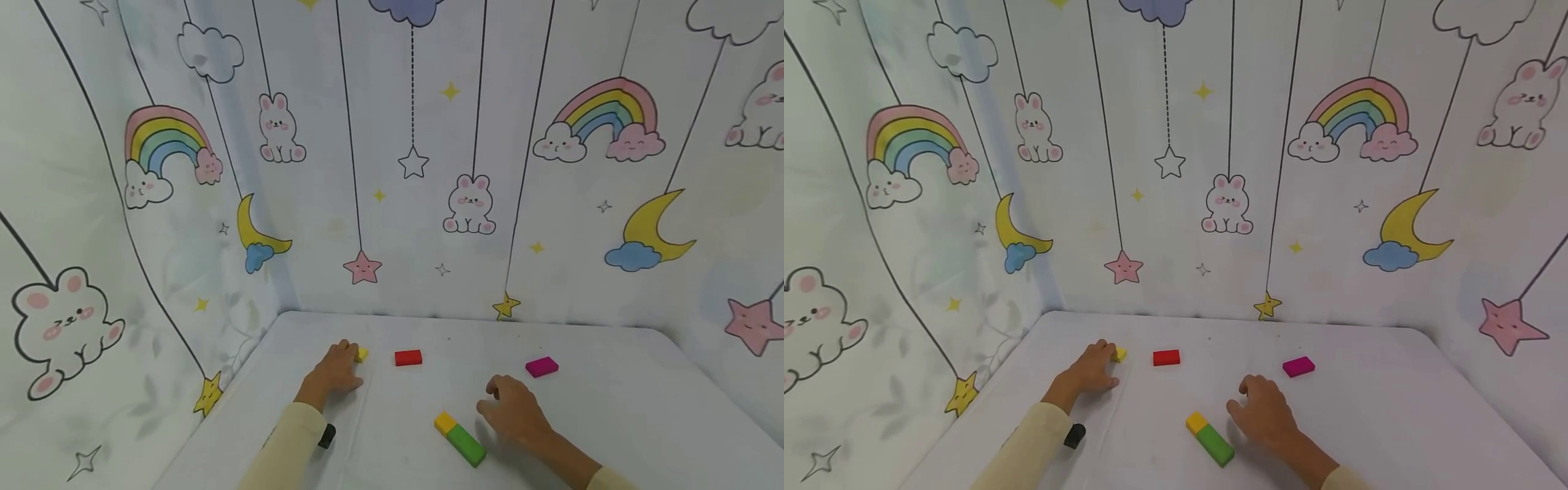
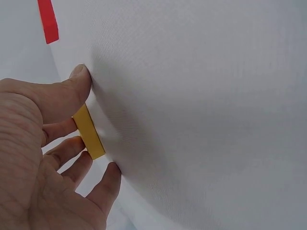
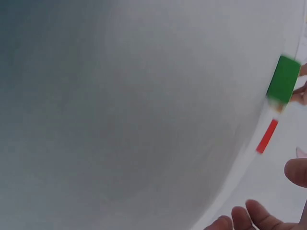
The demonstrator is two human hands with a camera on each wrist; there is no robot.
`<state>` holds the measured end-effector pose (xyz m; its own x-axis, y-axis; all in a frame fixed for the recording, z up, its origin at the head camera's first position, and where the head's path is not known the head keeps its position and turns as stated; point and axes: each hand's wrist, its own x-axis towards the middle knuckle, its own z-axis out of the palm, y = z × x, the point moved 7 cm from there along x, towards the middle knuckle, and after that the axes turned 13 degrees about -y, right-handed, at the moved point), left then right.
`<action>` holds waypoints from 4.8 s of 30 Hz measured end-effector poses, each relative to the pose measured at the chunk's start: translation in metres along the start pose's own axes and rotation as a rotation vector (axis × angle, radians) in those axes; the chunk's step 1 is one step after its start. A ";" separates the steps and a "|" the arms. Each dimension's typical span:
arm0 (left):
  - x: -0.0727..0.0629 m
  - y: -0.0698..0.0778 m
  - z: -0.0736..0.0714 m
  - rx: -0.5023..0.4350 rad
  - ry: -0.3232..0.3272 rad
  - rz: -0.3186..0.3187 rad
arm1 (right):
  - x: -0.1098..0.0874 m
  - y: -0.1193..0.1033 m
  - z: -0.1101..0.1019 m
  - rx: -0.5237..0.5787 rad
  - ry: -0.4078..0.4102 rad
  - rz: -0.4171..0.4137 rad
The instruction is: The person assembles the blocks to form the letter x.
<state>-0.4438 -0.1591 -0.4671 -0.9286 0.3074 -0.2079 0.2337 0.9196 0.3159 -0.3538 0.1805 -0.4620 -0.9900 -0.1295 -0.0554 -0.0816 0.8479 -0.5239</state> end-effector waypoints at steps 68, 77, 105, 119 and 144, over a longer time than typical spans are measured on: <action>-0.002 0.005 -0.004 0.009 0.011 0.018 | 0.044 0.085 -0.050 -0.362 -0.042 -0.020; 0.000 0.004 -0.003 0.009 0.006 0.021 | 0.052 0.097 -0.054 -0.327 -0.088 0.036; -0.001 0.006 -0.001 0.027 0.032 -0.012 | 0.052 0.102 -0.056 -0.296 -0.027 -0.040; 0.002 0.004 -0.001 0.034 0.015 -0.012 | 0.050 0.087 -0.051 -0.265 0.024 -0.095; -0.003 0.008 -0.004 0.034 0.013 0.000 | 0.051 0.041 -0.031 -0.216 -0.051 -0.219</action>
<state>-0.4407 -0.1536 -0.4604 -0.9322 0.3043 -0.1962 0.2430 0.9275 0.2842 -0.4108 0.2245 -0.4598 -0.9396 -0.3422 -0.0063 -0.3203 0.8857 -0.3360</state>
